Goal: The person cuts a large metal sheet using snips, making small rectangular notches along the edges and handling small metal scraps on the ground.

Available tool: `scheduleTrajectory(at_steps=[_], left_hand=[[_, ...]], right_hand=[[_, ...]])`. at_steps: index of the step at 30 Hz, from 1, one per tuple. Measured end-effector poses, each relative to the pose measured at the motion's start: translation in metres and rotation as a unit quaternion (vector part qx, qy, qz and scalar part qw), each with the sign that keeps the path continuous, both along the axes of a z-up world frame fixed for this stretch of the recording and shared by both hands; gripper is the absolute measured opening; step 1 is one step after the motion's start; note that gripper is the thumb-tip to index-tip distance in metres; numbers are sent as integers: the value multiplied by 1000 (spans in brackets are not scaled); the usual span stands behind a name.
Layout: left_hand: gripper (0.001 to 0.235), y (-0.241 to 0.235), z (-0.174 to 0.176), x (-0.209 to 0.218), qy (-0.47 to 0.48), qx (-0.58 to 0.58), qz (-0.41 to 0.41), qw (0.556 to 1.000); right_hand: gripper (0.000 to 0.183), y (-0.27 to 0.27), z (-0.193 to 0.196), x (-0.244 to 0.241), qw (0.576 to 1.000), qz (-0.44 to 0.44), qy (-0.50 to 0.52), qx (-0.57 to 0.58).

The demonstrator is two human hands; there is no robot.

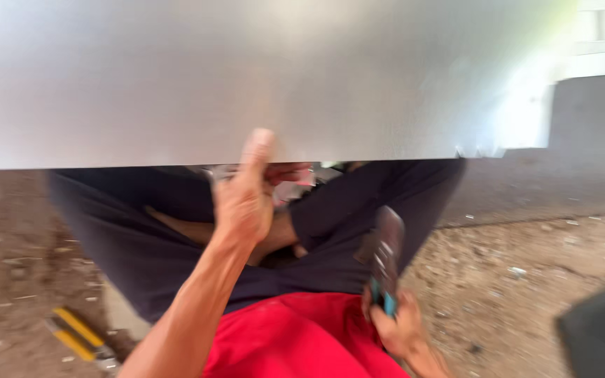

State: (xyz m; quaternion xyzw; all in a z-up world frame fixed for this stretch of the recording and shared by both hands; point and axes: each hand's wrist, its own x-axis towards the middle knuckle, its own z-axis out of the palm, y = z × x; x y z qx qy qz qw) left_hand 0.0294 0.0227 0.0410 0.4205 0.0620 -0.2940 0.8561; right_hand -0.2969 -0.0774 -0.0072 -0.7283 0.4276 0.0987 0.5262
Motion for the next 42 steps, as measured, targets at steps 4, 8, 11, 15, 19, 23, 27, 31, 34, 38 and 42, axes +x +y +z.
scheduleTrajectory(at_steps=[4,8,11,15,19,23,27,31,34,38,42], left_hand=[[35,-27,-24,-24,9,56,-98,993],[37,7,-36,-14,2,64,-120,991],[35,32,-36,-2,-13,99,-166,981],[28,35,-33,4,-8,120,-138,983],[22,30,-33,-1,10,94,-95,991],[22,33,-36,0,11,98,-113,989],[21,49,-40,13,153,85,-131,976],[23,46,-35,16,62,103,-150,981],[24,14,-27,9,30,151,-187,970],[24,-49,-31,-6,30,234,-247,940],[27,-80,-41,-24,-109,175,-181,962]], right_hand=[[33,-41,47,42,983,164,80,-28],[65,-56,85,87,978,174,92,74],[70,-54,96,112,961,166,176,132],[65,-55,92,148,951,235,163,117],[58,-58,89,154,940,300,141,78],[49,-70,81,146,941,299,143,70],[30,-80,74,149,924,334,183,26],[22,-89,76,147,927,332,176,-9],[29,-107,78,143,943,240,208,98],[55,-29,75,131,980,-16,94,177],[53,21,66,160,950,-182,-90,237]])
